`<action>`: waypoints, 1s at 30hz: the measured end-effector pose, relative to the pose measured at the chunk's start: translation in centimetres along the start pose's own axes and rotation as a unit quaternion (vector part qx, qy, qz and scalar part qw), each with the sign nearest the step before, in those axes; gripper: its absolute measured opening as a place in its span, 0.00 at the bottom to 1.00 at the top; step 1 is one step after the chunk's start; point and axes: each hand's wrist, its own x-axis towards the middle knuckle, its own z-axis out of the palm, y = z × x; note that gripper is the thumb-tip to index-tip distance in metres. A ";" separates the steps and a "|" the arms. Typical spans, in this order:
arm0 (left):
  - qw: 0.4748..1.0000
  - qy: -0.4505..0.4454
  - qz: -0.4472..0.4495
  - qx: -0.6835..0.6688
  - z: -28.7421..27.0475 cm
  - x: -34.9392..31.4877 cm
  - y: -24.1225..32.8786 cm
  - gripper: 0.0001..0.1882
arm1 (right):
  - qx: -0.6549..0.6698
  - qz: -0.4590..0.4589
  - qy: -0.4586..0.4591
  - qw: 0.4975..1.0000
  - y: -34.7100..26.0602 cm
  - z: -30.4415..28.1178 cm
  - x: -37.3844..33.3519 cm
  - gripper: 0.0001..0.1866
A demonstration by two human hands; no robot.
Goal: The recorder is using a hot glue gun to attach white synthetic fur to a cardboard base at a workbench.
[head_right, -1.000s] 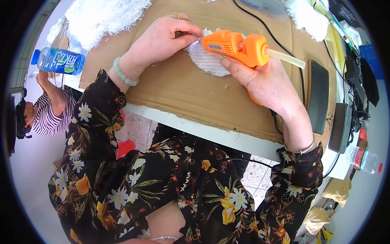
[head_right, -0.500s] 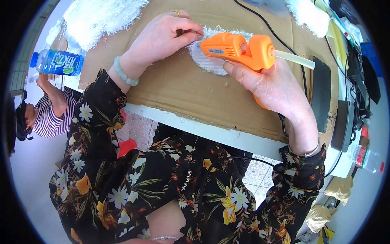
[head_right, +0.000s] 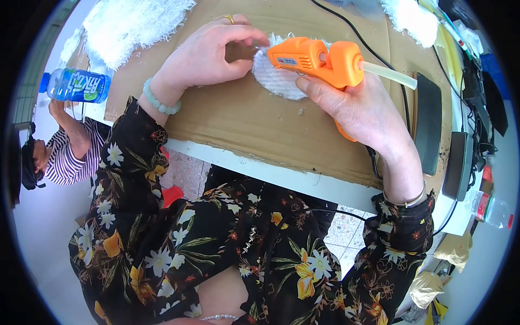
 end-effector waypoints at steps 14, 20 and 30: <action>1.000 -0.012 -0.029 0.005 -0.1 -0.2 0.3 0.20 | 0.028 0.013 -0.014 0.999 -0.1 -0.4 -0.8 0.14; 0.999 -0.024 -0.032 -0.004 -0.1 -0.1 0.5 0.22 | 0.025 0.001 0.001 1.000 0.3 -0.2 -0.3 0.14; 1.000 -0.012 -0.024 0.004 0.0 0.1 0.4 0.20 | 0.039 0.030 -0.021 0.999 -0.3 -1.0 -1.1 0.13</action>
